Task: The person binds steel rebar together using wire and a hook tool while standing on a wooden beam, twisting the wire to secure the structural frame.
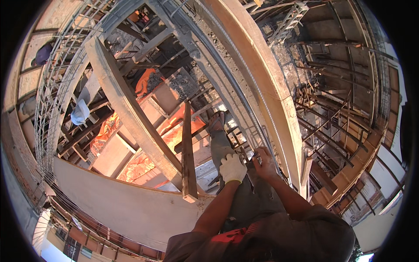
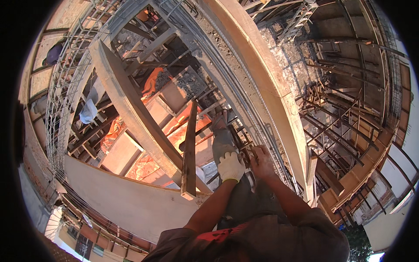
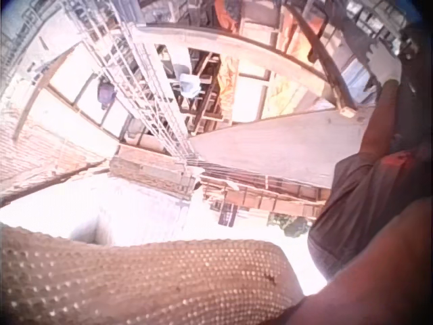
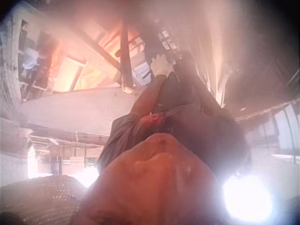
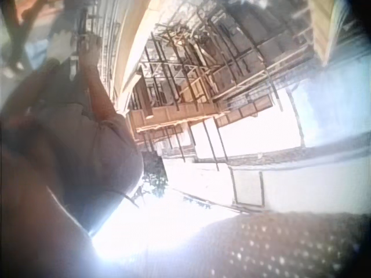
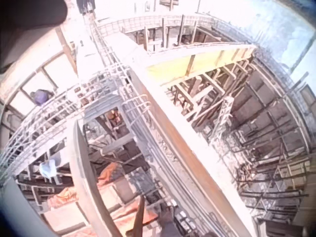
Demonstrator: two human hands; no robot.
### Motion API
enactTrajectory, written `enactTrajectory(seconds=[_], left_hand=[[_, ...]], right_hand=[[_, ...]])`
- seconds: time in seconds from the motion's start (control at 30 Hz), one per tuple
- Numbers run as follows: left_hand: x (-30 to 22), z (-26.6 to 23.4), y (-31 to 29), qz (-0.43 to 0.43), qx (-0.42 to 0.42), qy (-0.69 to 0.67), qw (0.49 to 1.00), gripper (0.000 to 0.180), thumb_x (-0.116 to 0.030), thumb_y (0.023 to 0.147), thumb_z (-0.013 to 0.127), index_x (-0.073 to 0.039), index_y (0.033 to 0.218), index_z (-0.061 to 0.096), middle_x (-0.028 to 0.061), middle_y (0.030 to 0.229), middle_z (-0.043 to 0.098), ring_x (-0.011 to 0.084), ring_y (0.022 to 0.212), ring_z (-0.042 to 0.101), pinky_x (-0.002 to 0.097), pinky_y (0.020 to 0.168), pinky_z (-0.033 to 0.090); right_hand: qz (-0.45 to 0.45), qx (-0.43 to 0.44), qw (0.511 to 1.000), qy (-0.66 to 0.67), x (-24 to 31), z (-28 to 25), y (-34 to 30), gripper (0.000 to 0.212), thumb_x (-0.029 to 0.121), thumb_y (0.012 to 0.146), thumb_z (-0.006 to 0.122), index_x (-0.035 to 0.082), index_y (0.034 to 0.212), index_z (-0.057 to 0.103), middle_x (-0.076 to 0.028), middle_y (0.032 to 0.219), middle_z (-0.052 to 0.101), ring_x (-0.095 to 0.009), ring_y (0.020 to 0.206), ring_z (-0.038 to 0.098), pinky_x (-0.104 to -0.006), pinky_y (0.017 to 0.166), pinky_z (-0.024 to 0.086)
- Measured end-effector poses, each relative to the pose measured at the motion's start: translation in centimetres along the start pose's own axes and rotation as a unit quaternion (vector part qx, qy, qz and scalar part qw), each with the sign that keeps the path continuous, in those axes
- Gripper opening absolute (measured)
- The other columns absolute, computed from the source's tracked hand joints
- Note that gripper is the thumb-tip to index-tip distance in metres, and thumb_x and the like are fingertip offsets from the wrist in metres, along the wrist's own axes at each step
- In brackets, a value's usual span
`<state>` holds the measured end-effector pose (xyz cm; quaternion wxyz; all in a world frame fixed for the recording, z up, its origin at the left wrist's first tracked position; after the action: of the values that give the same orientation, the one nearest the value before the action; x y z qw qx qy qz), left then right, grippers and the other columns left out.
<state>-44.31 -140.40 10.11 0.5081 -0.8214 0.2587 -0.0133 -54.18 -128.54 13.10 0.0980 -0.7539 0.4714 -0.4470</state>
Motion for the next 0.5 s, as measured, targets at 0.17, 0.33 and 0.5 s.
enactTrajectory(seconds=[0.17, 0.33, 0.5], left_hand=[[-1.3, 2.4, -1.0, 0.029, 0.014, 0.09, 0.995, 0.039, -0.037, 0.091, 0.065, -0.006, 0.115, 0.067, 0.0156, 0.12, 0.064, 0.0384, 0.112, 0.062, 0.0496, 0.089, 0.055], [-1.6, 5.7, -1.6, 0.101, -0.024, 0.214, 0.971, 0.04, -0.041, 0.091, 0.065, -0.007, 0.112, 0.067, 0.016, 0.118, 0.064, 0.04, 0.108, 0.062, 0.0513, 0.084, 0.056], [-3.5, 7.6, -2.1, 0.062, -0.016, 0.275, 0.959, 0.043, -0.047, 0.093, 0.06, -0.01, 0.114, 0.069, 0.0184, 0.122, 0.066, 0.0428, 0.108, 0.067, 0.0525, 0.089, 0.056]], right_hand=[[0.23, -0.04, 0.969, 0.083, -12.2, -0.2, -13.9, 0.028, 0.014, 0.088, 0.07, -0.001, 0.111, 0.067, -0.019, 0.099, 0.071, -0.031, 0.089, 0.071, -0.0424, 0.078, 0.056], [0.421, -0.123, 0.858, 0.266, -24.9, 4.5, -25.6, 0.033, 0.021, 0.09, 0.07, -0.001, 0.115, 0.069, -0.015, 0.096, 0.075, -0.02, 0.085, 0.072, -0.0337, 0.074, 0.057], [0.442, -0.358, 0.699, 0.433, -27.8, 3.2, -29.0, 0.038, 0.017, 0.092, 0.068, -0.002, 0.124, 0.063, -0.007, 0.092, 0.071, -0.015, 0.077, 0.067, -0.03, 0.068, 0.053]])
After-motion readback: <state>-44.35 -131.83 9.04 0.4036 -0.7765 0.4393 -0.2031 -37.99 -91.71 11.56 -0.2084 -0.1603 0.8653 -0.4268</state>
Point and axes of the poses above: each hand's wrist, its own y-axis towards the middle knuckle, its own z-axis out of the palm, x = y × z, the point moved 1 cm from there along y, towards the middle knuckle
